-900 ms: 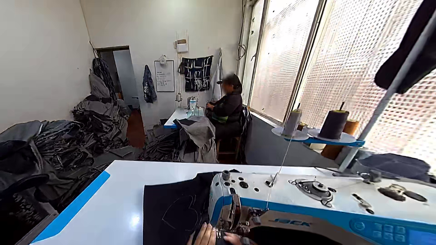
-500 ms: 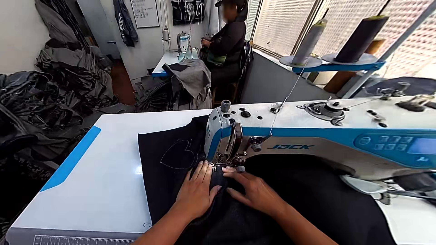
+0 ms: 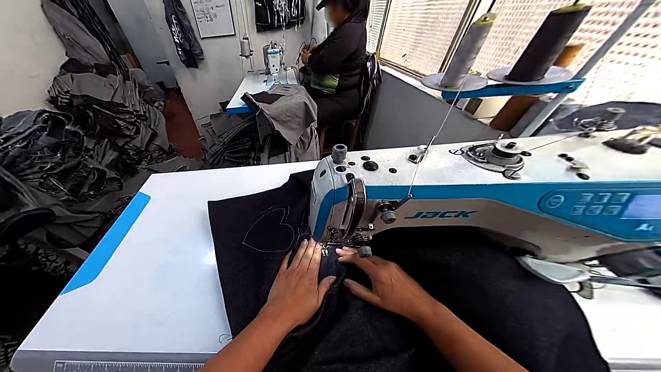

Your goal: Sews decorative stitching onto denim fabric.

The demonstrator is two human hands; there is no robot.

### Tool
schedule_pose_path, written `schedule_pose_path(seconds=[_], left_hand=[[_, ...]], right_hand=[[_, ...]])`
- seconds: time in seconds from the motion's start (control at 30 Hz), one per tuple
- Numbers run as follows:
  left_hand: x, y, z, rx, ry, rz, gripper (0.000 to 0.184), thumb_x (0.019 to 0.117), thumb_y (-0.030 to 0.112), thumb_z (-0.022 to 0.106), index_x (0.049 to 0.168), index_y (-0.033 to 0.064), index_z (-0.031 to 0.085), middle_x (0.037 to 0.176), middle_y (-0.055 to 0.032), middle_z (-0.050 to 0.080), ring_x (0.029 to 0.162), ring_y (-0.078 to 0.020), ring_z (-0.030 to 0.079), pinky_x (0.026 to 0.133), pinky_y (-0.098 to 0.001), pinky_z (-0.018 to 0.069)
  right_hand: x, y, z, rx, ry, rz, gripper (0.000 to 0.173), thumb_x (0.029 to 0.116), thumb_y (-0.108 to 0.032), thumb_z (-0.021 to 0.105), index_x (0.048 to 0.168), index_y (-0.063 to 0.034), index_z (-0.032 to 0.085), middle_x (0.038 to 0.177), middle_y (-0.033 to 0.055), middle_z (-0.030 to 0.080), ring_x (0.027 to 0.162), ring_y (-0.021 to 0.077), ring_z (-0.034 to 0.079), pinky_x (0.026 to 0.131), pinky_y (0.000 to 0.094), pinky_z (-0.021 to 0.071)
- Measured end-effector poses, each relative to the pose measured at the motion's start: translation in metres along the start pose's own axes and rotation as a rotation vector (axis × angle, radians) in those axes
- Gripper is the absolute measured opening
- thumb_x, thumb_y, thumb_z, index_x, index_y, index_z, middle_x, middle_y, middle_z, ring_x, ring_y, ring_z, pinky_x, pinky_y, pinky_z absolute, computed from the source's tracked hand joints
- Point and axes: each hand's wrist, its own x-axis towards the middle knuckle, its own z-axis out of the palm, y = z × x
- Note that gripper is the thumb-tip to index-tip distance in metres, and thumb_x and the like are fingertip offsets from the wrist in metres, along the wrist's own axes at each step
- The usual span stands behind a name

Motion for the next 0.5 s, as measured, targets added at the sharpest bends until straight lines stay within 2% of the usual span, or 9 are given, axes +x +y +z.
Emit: schedule_pose_path(seconds=[0.2,0.33,0.43,0.5], left_hand=[[0.0,0.0,0.001,0.021,0.009,0.005,0.074,0.1085,0.056,0.021,0.163,0.006,0.022,0.172,-0.0085,0.017,0.16,-0.0205,0.007,0.128,-0.0511,0.0072],[0.001,-0.002,0.003,-0.003,0.028,0.008,0.073,0.1086,0.055,0.023,0.163,0.0063,0.023,0.171,-0.0088,0.019,0.16,-0.0209,0.008,0.128,-0.0515,0.0079],[0.001,-0.002,0.004,0.002,0.033,0.007,0.073,0.1084,0.056,0.022,0.163,0.0064,0.024,0.171,-0.0085,0.019,0.16,-0.0208,0.009,0.128,-0.0512,0.0082],[0.001,-0.002,0.004,0.006,0.031,0.004,0.074,0.1083,0.056,0.021,0.163,0.0067,0.023,0.171,-0.0082,0.019,0.16,-0.0211,0.009,0.128,-0.0511,0.0077]], right_hand=[[0.0,0.0,0.0,0.008,-0.008,0.005,0.047,0.0988,-0.041,0.056,0.129,-0.0066,0.068,0.135,0.0104,0.068,0.13,0.0262,0.062,0.107,0.0404,0.0506],[0.0,0.001,0.0,0.033,-0.007,0.016,0.046,0.0981,-0.039,0.058,0.128,-0.0055,0.069,0.133,0.0121,0.069,0.129,0.0279,0.063,0.106,0.0439,0.0513],[-0.001,0.008,0.012,-0.02,0.12,-0.068,0.044,0.0963,-0.043,0.056,0.12,-0.0088,0.072,0.127,0.0044,0.072,0.122,0.0184,0.067,0.099,0.0366,0.0562],[-0.001,0.009,0.012,-0.024,0.129,-0.079,0.044,0.0965,-0.042,0.055,0.12,-0.0091,0.072,0.127,0.0031,0.072,0.122,0.0165,0.067,0.099,0.0348,0.0557]])
